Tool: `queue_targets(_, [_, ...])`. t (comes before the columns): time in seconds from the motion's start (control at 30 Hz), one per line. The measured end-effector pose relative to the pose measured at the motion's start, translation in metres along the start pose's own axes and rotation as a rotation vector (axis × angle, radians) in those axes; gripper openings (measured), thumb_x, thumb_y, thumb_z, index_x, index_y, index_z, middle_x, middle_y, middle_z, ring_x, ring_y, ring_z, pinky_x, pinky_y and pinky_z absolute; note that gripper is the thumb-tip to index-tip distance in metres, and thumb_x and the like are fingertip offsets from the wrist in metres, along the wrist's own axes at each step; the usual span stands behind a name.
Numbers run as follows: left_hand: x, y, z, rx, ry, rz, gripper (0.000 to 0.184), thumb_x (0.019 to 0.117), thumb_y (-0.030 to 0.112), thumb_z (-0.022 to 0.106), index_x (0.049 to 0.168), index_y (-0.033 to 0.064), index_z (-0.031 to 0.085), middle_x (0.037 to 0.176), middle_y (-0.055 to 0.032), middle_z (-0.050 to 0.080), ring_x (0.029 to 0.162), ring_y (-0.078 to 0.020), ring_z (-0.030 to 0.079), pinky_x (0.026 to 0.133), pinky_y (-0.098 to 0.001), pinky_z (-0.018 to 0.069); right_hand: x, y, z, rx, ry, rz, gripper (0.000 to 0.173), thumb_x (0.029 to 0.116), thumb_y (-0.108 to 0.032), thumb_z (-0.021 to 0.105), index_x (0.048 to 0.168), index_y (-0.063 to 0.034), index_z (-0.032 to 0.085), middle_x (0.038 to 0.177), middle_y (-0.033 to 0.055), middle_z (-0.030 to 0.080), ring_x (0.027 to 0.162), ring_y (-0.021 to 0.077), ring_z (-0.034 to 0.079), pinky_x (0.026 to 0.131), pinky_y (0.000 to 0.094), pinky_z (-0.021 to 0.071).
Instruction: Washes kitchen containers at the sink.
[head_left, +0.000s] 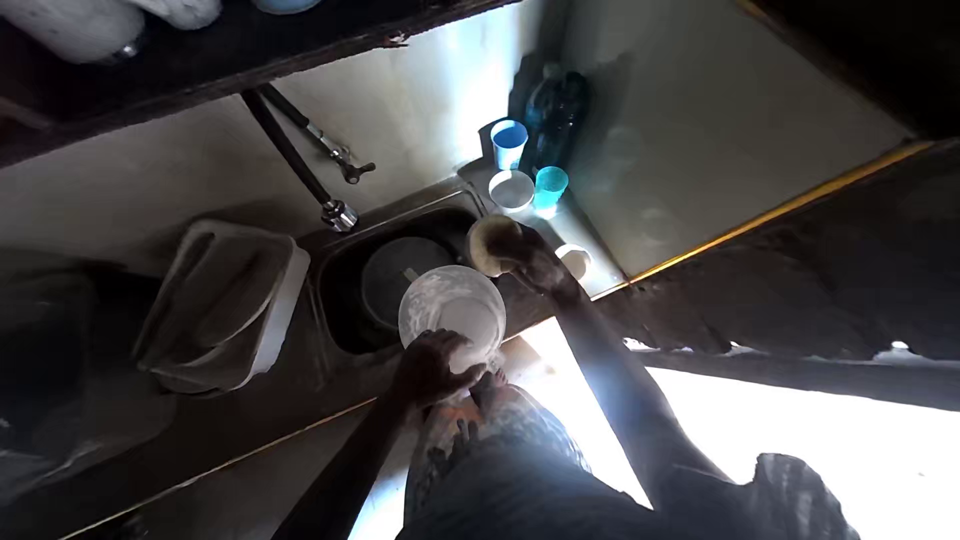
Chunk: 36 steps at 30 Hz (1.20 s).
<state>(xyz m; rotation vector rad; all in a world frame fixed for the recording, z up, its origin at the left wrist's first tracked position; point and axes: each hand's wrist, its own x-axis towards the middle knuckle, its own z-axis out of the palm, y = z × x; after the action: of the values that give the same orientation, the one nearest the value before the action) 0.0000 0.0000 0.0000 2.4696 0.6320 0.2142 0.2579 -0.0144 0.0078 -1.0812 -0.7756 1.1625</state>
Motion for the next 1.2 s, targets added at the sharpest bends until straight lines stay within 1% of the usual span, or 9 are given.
queue_targets(0.1, [0.006,-0.008,-0.002,-0.161,0.477,-0.016,0.032,0.0991,0.024,0.059,0.106,-0.0059,0.068,0.099,-0.0185,0.072,0.09,-0.024,0.071,0.083,-0.0373,0.0584,-0.017,-0.004,0.032,-0.201,-0.091,-0.033,0.036,0.0889,0.0,0.069,0.125,-0.0022,0.063,0.105,0.003,0.072,0.092,0.0051,0.069,0.084,0.0245,0.0594])
queue_targets(0.17, [0.02,-0.014,-0.019,-0.149,0.648,-0.046,0.04,0.0942,0.023,0.065,0.117,-0.0091,0.06,0.111,-0.0236,0.066,0.095,-0.0247,0.067,0.082,-0.0368,0.0575,-0.021,0.004,0.043,-0.243,-0.146,0.015,0.04,0.0879,0.002,0.07,0.126,-0.003,0.061,0.105,0.0055,0.072,0.089,0.0074,0.069,0.08,0.0255,0.0594])
queue_targets(0.23, [0.034,-0.022,-0.042,-0.102,0.566,-0.022,0.056,0.0894,0.029,0.071,0.133,-0.0045,0.057,0.13,-0.0246,0.06,0.116,-0.0304,0.061,0.095,-0.0428,0.0531,-0.022,0.013,0.047,-0.218,-0.181,0.058,0.041,0.0859,0.005,0.071,0.125,-0.0025,0.06,0.102,0.0069,0.071,0.087,0.0092,0.068,0.078,0.0266,0.0596])
queue_targets(0.33, [0.051,-0.03,-0.056,-0.068,0.428,0.11,0.057,0.0845,0.03,0.075,0.131,-0.0004,0.062,0.129,-0.0208,0.063,0.122,-0.0332,0.058,0.105,-0.0454,0.0462,-0.018,0.023,0.041,-0.151,-0.223,0.034,0.044,0.0838,0.007,0.071,0.126,-0.0025,0.06,0.104,0.0059,0.071,0.091,0.0092,0.069,0.082,0.0274,0.0599])
queue_targets(0.6, [0.073,-0.032,-0.064,-0.003,0.37,0.296,0.016,0.0935,0.009,0.068,0.105,0.0012,0.075,0.104,-0.0139,0.072,0.098,-0.0229,0.07,0.091,-0.0334,0.0561,-0.012,0.027,0.044,-0.113,-0.175,-0.002,0.034,0.082,0.002,0.071,0.115,-0.0053,0.065,0.096,0.0003,0.073,0.084,0.0059,0.07,0.077,0.0251,0.0605])
queue_targets(0.77, [0.068,-0.043,-0.086,-0.048,0.425,0.141,0.024,0.105,0.018,0.057,0.11,-0.0016,0.071,0.1,-0.0159,0.073,0.086,-0.0213,0.072,0.083,-0.0377,0.0585,-0.012,0.03,0.043,-0.048,-0.143,-0.017,0.034,0.0819,0.001,0.073,0.114,-0.006,0.067,0.096,0.0009,0.075,0.085,0.008,0.072,0.078,0.0278,0.0619])
queue_targets(0.9, [0.059,-0.046,-0.103,-0.166,0.447,0.046,0.026,0.1086,0.019,0.048,0.111,-0.003,0.063,0.092,-0.0124,0.067,0.07,-0.0113,0.063,0.068,-0.0265,0.0561,-0.011,0.029,0.045,-0.077,-0.122,-0.008,0.032,0.0845,0.002,0.073,0.115,-0.0053,0.067,0.097,0.0009,0.075,0.085,0.0076,0.072,0.079,0.0274,0.0619])
queue_targets(1.07, [0.044,-0.063,-0.114,-0.182,0.559,-0.157,0.031,0.1061,0.029,0.055,0.094,0.0018,0.063,0.068,-0.0031,0.056,0.054,-0.007,0.054,0.054,-0.0251,0.0503,-0.01,0.026,0.051,0.026,-0.064,-0.03,0.028,0.0845,0.005,0.069,0.111,-0.0046,0.067,0.094,-0.0009,0.075,0.085,0.0069,0.072,0.081,0.0271,0.0619])
queue_targets(1.2, [0.037,-0.072,-0.115,-0.224,0.467,0.002,0.02,0.0981,0.014,0.062,0.108,-0.0033,0.065,0.097,-0.0125,0.068,0.08,-0.0122,0.066,0.075,-0.0293,0.0571,-0.011,0.033,0.049,0.046,-0.051,-0.065,0.027,0.0857,0.003,0.071,0.111,-0.0067,0.068,0.095,-0.0001,0.076,0.084,0.0078,0.073,0.079,0.028,0.0625])
